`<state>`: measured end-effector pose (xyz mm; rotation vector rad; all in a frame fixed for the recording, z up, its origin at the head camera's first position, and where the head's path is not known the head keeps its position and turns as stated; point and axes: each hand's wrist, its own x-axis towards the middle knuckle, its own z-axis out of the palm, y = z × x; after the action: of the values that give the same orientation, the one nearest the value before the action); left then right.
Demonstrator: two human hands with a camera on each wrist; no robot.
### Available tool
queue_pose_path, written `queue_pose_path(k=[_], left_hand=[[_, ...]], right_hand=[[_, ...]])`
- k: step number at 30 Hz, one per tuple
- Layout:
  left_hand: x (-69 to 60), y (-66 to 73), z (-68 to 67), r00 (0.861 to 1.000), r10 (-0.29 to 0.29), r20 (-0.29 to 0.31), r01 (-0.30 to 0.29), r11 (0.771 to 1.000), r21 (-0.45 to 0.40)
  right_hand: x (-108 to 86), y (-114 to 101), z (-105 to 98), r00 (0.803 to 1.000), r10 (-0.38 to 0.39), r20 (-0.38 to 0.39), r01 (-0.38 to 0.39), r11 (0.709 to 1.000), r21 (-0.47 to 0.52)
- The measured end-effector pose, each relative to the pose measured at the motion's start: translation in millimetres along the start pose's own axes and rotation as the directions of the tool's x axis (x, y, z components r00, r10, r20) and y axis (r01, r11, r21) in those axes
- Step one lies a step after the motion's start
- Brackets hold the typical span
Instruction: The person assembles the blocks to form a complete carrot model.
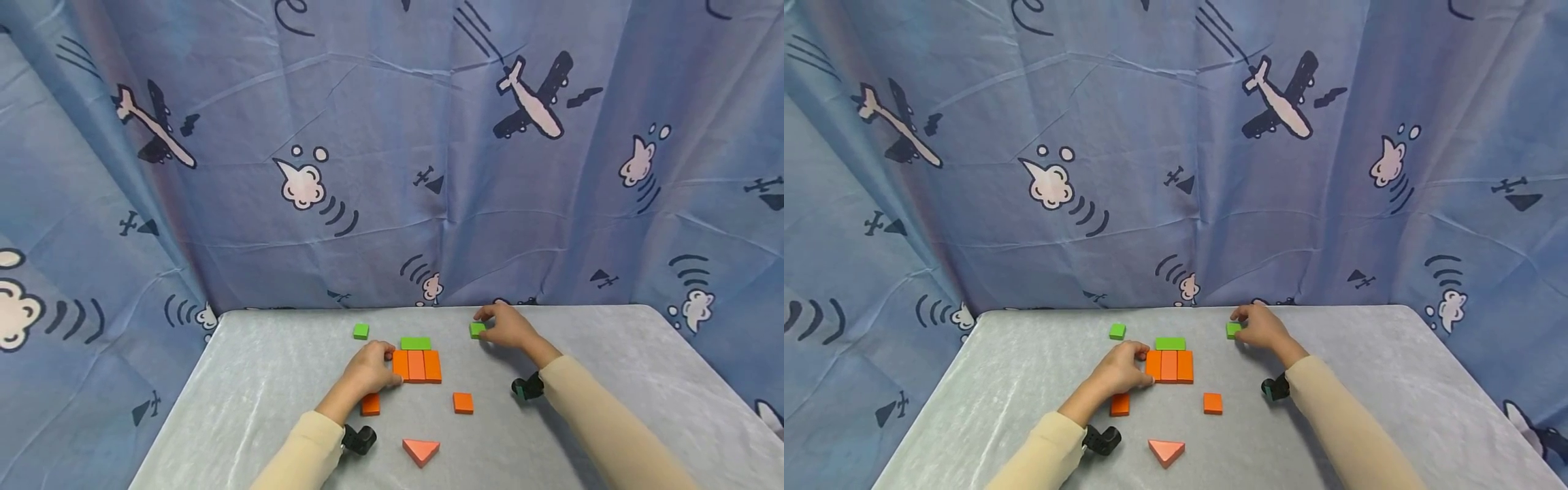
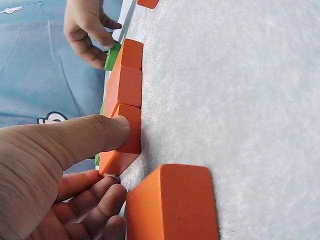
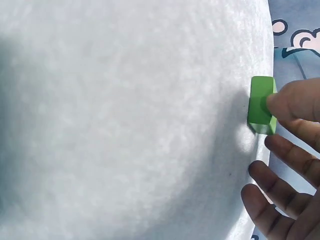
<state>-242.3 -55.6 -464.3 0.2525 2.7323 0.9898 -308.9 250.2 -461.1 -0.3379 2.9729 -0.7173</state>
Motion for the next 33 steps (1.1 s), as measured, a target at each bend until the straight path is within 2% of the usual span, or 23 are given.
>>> queue_pose_path(k=[17,24,33], left_hand=[[-0.6,1.3,-1.1,1.000,-0.004,0.000,0.004,1.000,-0.001],[-0.2,0.8,-0.4,1.000,-0.007,0.003,0.007,1.000,0.006],[0.6,-0.6,-0.3,1.000,-0.002,-0.002,0.002,1.000,0.009]], right_hand=[[0.6,8,4,0.999,-0.039,-0.027,0.041,0.996,0.085],[-0.1,-2,1,0.999,-0.049,-0.016,0.050,0.997,0.051],[4.1,-19,8,0.997,-0.076,-0.023,0.078,0.994,0.079]])
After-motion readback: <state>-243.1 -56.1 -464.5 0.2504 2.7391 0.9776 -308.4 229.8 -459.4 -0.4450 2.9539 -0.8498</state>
